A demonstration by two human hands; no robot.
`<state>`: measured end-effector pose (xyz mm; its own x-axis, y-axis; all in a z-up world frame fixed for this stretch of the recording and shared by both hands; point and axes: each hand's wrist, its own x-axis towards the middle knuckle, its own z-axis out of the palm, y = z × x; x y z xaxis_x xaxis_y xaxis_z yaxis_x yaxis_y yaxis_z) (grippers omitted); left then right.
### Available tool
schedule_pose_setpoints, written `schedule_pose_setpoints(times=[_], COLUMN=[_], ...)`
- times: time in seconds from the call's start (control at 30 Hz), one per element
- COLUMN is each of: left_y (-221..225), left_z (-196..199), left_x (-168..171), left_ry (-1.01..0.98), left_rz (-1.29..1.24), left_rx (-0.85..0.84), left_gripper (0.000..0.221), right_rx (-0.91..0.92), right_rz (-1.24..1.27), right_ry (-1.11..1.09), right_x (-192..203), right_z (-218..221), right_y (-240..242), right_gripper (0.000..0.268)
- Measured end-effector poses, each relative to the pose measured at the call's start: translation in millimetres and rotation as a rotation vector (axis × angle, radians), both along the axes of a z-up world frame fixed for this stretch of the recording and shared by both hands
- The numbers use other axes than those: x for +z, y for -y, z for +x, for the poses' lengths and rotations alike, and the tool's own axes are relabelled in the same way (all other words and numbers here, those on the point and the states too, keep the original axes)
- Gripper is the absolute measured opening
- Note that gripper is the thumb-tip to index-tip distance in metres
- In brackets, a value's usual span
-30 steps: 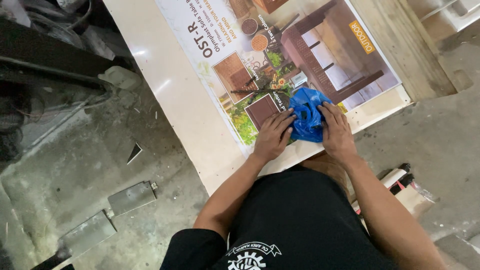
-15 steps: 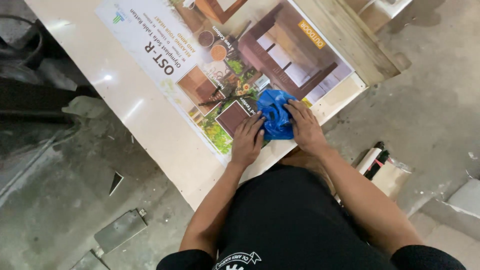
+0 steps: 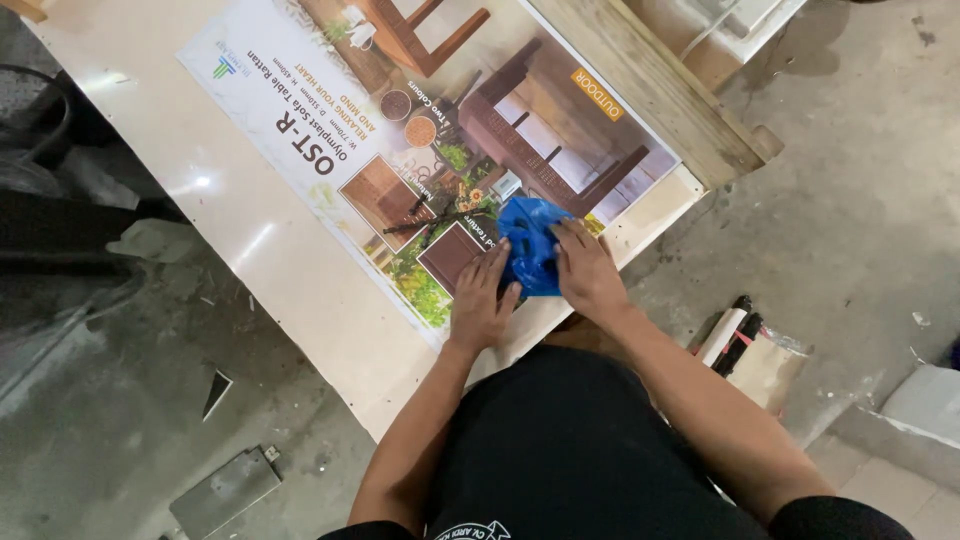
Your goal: Cleaning a table surface covered with a poster using a blue cloth in a print shop environment.
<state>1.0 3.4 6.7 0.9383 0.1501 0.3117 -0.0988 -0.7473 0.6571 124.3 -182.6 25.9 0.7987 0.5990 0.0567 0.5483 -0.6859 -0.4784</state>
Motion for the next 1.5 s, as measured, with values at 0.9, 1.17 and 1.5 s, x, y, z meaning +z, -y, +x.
schedule_pose_setpoints(times=[0.9,1.17,1.5], left_y=[9.6,4.8,7.0], left_z=[1.6,-0.4,-2.5], left_x=[4.1,20.2,23.1], left_ry=[-0.07,-0.001,-0.002], left_rz=[0.049,0.004,-0.043], left_rx=[0.014,0.009,0.007], left_gripper=[0.057,0.055,0.052], right_rx=[0.264,0.28,0.233], right_rz=[-0.077,-0.131,-0.102], right_ry=[0.344,0.397,0.429], right_x=[8.6,-29.7,-66.4], right_z=[-20.8,-8.9,0.9], right_y=[-36.1,-36.0,-35.7], right_gripper=[0.06,0.065,0.068])
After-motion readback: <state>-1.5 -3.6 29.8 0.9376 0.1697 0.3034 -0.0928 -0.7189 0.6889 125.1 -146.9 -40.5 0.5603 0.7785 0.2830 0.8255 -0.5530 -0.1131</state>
